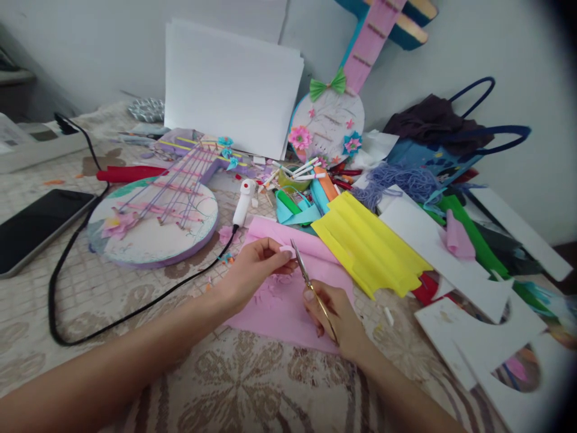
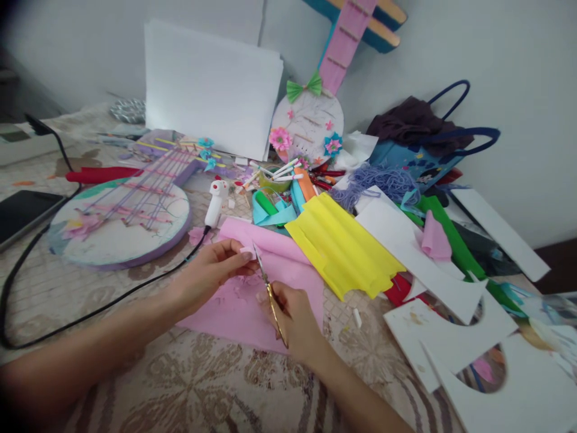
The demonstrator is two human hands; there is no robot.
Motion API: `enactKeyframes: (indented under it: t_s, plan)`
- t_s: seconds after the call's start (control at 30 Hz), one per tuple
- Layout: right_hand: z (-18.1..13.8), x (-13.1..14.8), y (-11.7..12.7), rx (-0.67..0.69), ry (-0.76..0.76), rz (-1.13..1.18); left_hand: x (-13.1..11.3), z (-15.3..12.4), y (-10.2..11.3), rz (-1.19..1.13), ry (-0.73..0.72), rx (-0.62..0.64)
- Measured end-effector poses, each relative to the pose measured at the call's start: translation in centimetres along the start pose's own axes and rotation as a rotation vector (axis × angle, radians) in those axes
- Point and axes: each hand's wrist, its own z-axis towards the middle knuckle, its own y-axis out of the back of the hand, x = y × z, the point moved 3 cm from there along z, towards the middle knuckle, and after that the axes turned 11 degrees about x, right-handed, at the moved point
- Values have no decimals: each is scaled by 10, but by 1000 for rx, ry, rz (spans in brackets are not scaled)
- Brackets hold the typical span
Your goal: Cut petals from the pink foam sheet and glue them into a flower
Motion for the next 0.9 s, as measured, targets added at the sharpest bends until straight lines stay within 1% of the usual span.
enactKeyframes:
  t_s: [0.6, 0.9]
  plan:
    - [2, -3, 3, -10, 6, -49, -2, 0, 0, -15, 2, -9]
    - [1, 1, 5, -16, 11, -67, -1, 2, 3, 15, -16, 57]
